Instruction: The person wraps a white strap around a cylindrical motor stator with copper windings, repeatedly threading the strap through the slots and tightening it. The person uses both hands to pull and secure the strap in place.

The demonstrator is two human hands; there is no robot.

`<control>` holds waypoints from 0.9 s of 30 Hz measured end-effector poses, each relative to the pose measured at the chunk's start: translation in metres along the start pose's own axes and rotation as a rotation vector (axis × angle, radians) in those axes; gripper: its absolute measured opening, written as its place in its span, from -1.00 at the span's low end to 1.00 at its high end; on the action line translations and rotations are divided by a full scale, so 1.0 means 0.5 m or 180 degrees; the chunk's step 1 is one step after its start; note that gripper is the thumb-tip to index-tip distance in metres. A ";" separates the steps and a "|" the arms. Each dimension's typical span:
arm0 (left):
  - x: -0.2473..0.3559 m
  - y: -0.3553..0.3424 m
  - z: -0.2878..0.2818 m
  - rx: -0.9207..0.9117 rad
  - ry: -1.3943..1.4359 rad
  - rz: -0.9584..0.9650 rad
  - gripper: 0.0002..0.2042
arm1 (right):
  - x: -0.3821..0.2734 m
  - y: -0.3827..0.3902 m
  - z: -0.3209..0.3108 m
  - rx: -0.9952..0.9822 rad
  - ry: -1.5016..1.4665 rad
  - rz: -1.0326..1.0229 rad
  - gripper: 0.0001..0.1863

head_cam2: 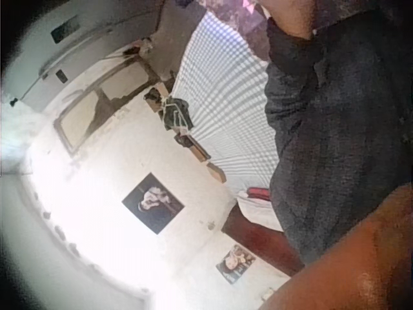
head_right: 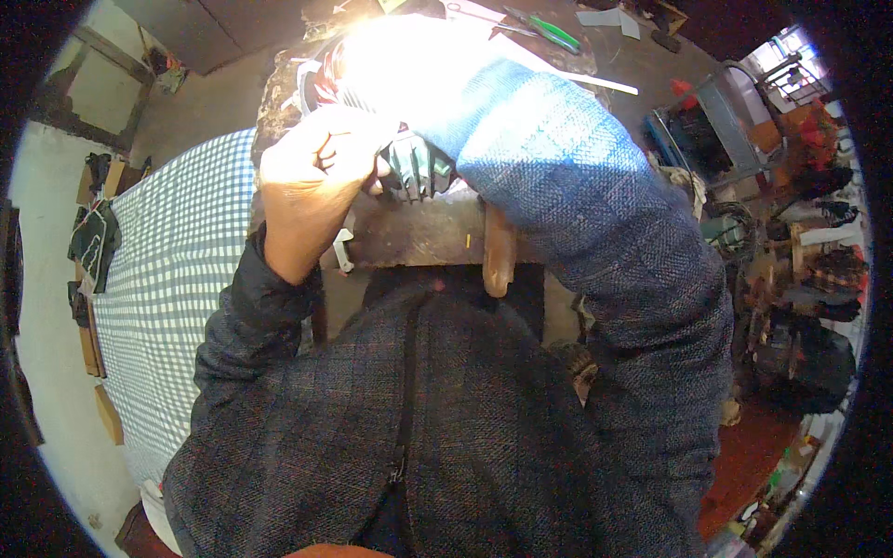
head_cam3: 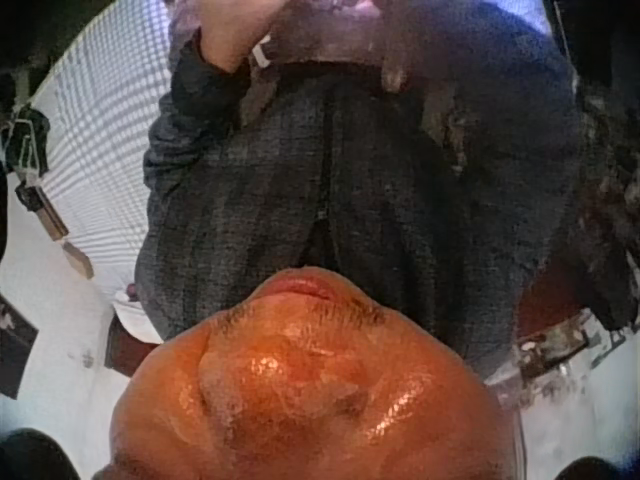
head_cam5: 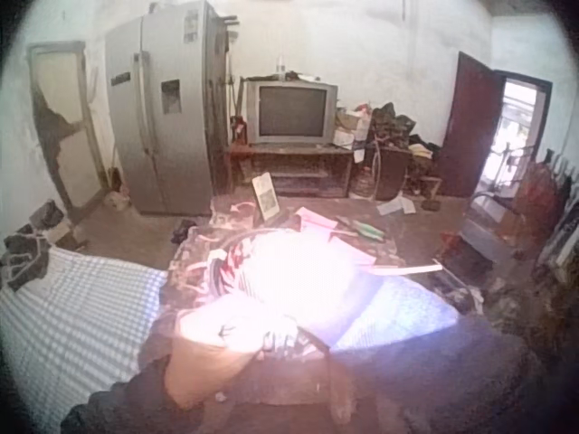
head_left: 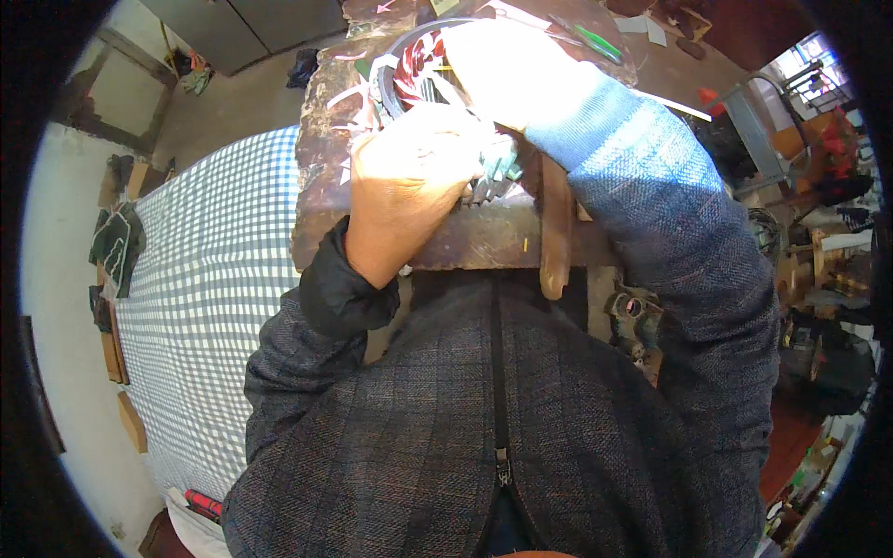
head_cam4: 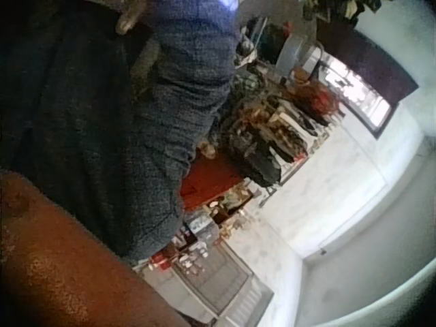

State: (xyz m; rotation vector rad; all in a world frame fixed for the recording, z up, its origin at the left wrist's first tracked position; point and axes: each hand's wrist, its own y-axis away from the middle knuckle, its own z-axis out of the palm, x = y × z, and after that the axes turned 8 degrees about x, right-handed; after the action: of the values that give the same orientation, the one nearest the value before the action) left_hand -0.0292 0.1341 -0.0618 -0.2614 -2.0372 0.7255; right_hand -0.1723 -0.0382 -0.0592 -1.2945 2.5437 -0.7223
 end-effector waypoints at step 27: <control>0.012 -0.010 -0.011 0.0188 -0.0291 0.0697 -0.83 | -0.022 -0.012 -0.147 -0.0571 -0.1933 -0.0866 -0.55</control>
State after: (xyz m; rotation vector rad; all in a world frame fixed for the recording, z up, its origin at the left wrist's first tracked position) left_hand -0.0275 0.1349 -0.0525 -0.4287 -2.0899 0.9462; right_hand -0.1896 -0.0078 0.0068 -1.6315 1.9946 -0.0996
